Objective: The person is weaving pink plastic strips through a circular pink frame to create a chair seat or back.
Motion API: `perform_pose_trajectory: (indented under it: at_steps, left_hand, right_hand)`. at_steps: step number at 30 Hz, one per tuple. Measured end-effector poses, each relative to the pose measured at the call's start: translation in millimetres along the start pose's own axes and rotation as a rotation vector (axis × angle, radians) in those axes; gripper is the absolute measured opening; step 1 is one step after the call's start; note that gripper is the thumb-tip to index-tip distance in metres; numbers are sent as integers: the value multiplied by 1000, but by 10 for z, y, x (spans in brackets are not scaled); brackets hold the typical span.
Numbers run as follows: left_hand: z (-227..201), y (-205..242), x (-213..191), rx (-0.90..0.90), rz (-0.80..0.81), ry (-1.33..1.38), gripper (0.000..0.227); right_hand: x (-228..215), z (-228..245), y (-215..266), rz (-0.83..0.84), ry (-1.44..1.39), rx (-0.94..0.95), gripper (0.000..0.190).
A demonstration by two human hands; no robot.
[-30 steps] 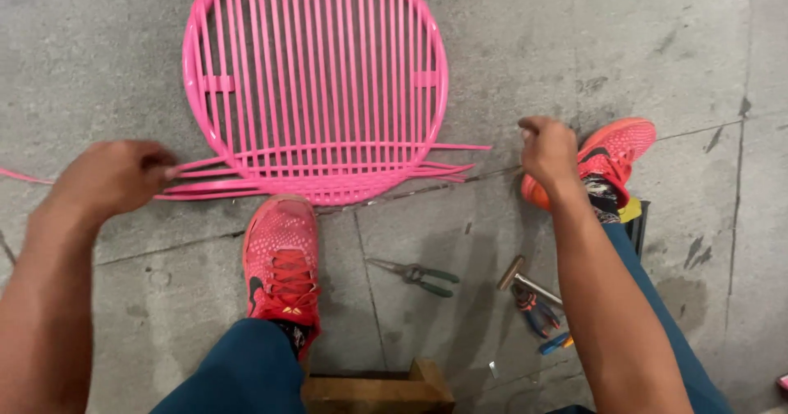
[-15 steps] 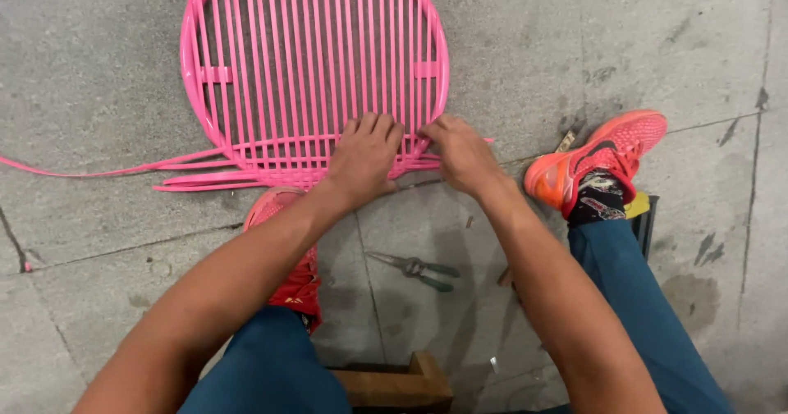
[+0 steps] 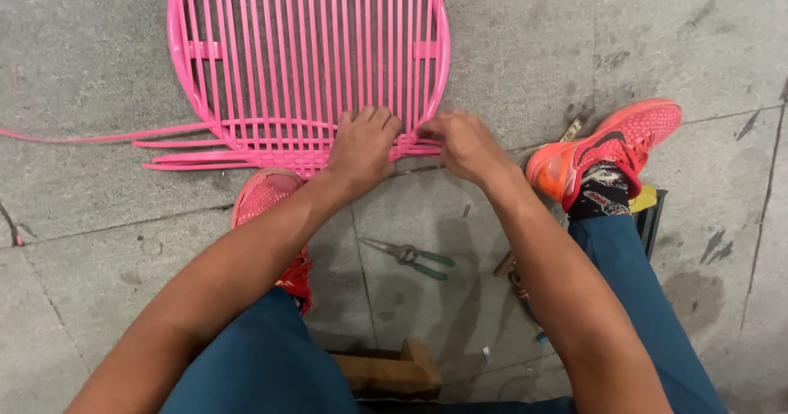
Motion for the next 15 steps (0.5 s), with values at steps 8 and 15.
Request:
perform_pose_trajectory:
  at_steps: [8, 15]
  left_hand:
    - [21, 16, 14, 7, 8, 58, 58]
    - [82, 33, 85, 42, -42, 49, 48]
  right_hand:
    - [14, -57, 51, -13, 27, -12, 45]
    - [18, -85, 68, 11, -29, -6, 48]
Point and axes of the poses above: each hand's wrist, its own y-axis away from the middle knuckle, its own x-axis out of the palm, z = x × y, the point moved 1 cm from there along -y, towards the middle knuckle, and after that the axes turned 13 degrees about y, right-handed, at the moved point
